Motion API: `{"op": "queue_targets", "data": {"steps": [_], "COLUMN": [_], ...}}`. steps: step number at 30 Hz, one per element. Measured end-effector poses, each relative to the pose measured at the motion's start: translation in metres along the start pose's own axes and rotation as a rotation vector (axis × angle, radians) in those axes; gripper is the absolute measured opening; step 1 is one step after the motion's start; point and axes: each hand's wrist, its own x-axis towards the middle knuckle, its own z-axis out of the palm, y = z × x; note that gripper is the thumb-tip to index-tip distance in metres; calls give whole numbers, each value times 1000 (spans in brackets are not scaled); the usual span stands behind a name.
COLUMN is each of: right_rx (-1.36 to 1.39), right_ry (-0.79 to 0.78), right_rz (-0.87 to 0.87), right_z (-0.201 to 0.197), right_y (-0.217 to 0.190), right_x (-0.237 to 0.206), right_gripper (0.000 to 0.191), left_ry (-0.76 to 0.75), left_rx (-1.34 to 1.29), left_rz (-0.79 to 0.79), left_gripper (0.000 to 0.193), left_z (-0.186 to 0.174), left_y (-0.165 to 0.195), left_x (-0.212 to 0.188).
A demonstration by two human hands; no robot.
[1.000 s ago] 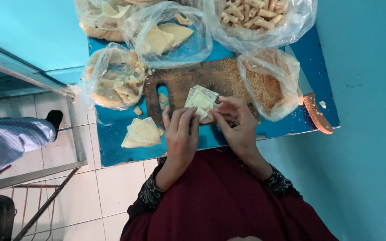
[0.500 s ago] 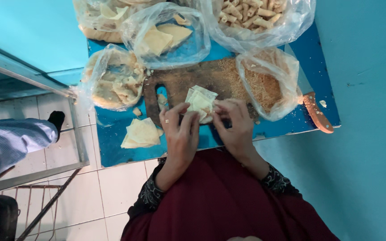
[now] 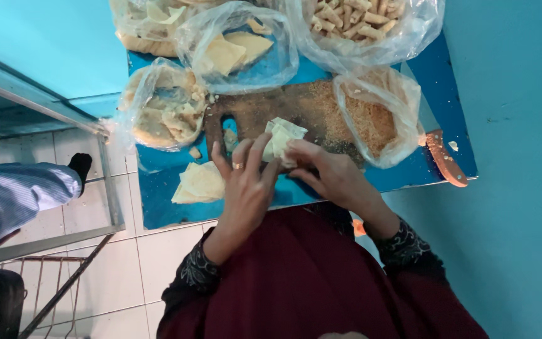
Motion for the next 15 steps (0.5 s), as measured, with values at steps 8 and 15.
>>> {"op": "queue_targets", "data": {"steps": [8, 15], "right_rx": [142, 102], "right_ry": [-10, 68], "right_rz": [219, 187], "right_z": [2, 10], "right_y": [8, 9], "right_x": [27, 34], "right_gripper": [40, 40], "left_ry": [32, 130], "left_rx": [-128, -137], "left_rz": [-127, -145], "left_gripper": [12, 9], "left_z": [24, 21], "left_y": [-9, -7], "left_x": [15, 15]}}
